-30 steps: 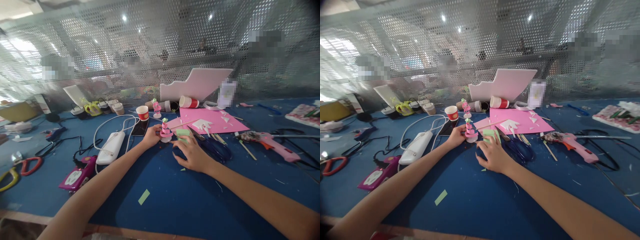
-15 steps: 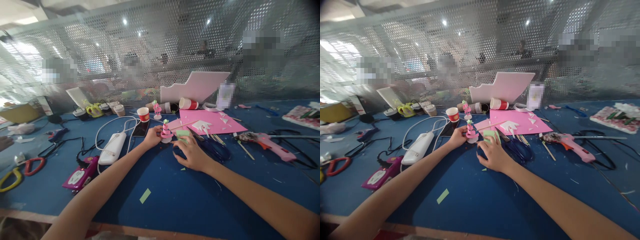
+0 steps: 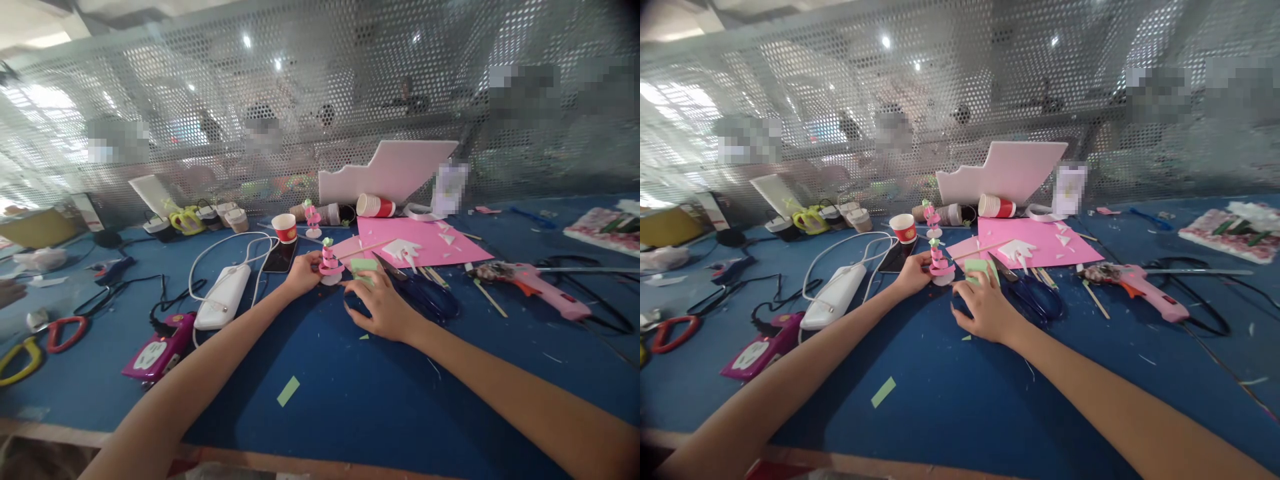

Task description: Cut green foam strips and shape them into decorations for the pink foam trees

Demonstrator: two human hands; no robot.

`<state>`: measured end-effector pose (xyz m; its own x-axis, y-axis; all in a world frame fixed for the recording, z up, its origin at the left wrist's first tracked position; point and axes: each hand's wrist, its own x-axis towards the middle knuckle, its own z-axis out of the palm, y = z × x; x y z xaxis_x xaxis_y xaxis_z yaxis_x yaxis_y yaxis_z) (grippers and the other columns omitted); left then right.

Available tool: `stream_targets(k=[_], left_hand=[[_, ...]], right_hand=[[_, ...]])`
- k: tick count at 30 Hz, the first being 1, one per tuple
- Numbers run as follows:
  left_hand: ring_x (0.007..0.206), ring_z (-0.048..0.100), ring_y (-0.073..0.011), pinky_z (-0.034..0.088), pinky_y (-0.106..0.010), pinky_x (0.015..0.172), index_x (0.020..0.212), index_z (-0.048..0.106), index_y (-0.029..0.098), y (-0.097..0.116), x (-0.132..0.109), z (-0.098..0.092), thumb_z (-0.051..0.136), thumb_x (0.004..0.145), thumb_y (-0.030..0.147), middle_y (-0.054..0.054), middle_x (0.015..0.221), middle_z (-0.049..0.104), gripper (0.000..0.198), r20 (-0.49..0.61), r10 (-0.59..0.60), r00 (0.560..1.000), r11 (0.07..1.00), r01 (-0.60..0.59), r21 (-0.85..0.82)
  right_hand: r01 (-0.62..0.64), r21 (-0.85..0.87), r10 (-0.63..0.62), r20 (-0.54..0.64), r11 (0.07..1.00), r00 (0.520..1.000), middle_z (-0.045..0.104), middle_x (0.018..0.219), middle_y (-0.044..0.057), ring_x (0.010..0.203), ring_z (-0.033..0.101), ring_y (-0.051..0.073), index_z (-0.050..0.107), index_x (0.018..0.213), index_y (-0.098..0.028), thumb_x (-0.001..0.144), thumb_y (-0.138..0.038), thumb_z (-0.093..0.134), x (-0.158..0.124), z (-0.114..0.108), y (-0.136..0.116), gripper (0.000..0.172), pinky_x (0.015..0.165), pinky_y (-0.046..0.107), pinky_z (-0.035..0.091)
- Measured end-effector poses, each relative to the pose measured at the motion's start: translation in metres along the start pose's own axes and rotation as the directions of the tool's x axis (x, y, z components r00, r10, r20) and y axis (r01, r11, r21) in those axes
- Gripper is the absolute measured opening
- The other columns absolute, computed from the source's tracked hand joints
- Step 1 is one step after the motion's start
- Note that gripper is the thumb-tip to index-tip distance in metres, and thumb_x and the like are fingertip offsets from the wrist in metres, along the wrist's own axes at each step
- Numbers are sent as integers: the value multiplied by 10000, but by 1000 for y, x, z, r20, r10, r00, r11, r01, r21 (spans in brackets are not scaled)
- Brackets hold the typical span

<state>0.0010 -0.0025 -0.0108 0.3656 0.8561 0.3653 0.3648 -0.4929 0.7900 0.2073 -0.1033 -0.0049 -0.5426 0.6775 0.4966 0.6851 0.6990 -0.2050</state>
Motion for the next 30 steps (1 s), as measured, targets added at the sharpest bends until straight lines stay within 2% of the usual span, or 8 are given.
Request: stream_targets(k=[7, 15, 20, 24, 30], left_hand=[[758, 660, -184, 530, -263, 678, 884, 675, 127, -2, -1, 3, 605, 606, 69, -51, 781, 711, 293, -67, -10, 998, 1000, 11, 15], [707, 656, -171, 518, -255, 640, 971, 651, 106, 2, -2, -1, 557, 629, 67, -49, 743, 700, 357, -16, 30, 999, 997, -29, 66], [746, 665, -178, 525, -268, 695, 972, 653, 132, 1, -2, -1, 636, 640, 135, -28, 717, 700, 332, -9, 29, 1000, 997, -28, 77], [771, 672, -181, 532, -285, 732, 997, 636, 136, 0, -2, -1, 664, 657, 191, -34, 777, 713, 345, -5, 18, 1000, 999, -18, 47], [771, 684, -187, 545, -302, 745, 1010, 621, 128, 2, -3, -1, 657, 653, 165, -60, 853, 725, 361, -7, 0, 1000, 1000, 0, 28]], right_hand=[[1, -5, -1, -12, 1000, 1000, 631, 1054, 74, 1152, 446, 310, 528, 1027, -231, 823, -313, 506, 0, 1, -1, 221, 997, 570, 265], [-7, 3, 7, -3, 1000, 1000, 624, 1108, 64, 1149, 448, 300, 522, 1018, -223, 820, -308, 515, 0, 1, -1, 216, 1038, 576, 213], [-10, -8, 10, -6, 1000, 1000, 623, 1114, 70, 1151, 450, 292, 519, 1019, -221, 820, -300, 516, 0, 1, -2, 215, 1025, 571, 245], [-5, -1, 5, -11, 1000, 1000, 622, 1116, 65, 1146, 449, 299, 516, 1008, -220, 818, -293, 513, 0, 1, -2, 203, 1027, 578, 238], [-4, 13, 4, -5, 1000, 1000, 614, 1115, 69, 1146, 448, 304, 510, 1018, -221, 819, -294, 510, 0, 2, -1, 212, 1019, 573, 260]])
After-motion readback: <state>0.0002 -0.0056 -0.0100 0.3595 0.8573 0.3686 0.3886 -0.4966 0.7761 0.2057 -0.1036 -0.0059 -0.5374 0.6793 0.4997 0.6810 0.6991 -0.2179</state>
